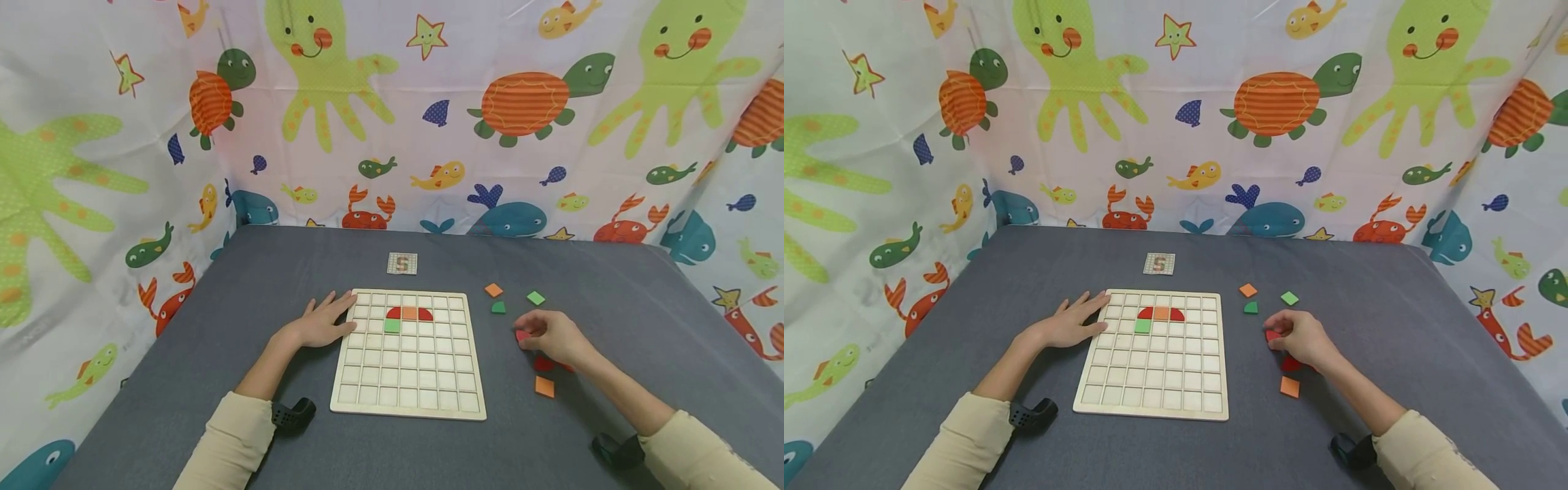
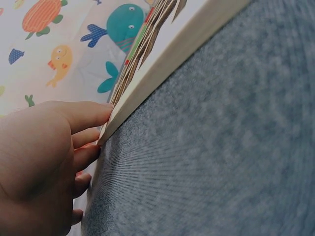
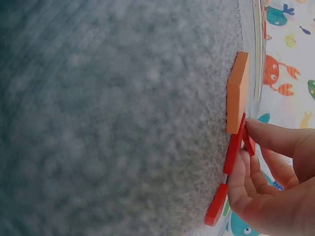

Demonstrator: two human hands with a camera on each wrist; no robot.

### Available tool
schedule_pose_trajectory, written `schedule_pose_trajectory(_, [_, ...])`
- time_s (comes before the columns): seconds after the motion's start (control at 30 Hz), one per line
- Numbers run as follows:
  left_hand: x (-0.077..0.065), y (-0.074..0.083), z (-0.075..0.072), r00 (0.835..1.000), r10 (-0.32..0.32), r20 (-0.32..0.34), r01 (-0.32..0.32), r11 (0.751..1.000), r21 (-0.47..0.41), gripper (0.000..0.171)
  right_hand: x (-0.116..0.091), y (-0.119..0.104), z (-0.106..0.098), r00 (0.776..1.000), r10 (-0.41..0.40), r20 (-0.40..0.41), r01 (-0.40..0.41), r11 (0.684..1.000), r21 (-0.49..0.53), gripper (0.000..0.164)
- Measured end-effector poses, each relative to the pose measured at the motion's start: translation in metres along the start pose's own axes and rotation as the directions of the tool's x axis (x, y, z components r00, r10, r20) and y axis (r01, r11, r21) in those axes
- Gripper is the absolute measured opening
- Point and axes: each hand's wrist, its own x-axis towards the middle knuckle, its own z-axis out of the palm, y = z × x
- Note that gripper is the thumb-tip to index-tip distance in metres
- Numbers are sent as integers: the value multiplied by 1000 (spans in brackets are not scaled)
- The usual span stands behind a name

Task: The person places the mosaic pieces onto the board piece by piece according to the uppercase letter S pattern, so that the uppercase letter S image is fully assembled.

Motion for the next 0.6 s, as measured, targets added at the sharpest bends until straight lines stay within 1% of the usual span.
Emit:
schedule_pose_trajectory(0.1, [0,0,0,1000,1,-3,-1,1000,1,64,0,0,-1,1000,8,10,-8,1000,20,29])
schedule_pose_trajectory(0.23, [0,1,0,1000,3,-6,-2,1000,2,64,0,-1,-3,999,44,24,-45,997,60,31])
schedule_pose_trajectory(0.43, [-1,1,0,1000,2,-7,-2,1000,2,64,1,-4,-5,994,103,35,-106,990,89,34])
schedule_pose_trajectory(0.6, [0,1,0,1000,-2,-8,2,1000,-6,64,3,-7,-4,994,101,45,-107,982,157,36])
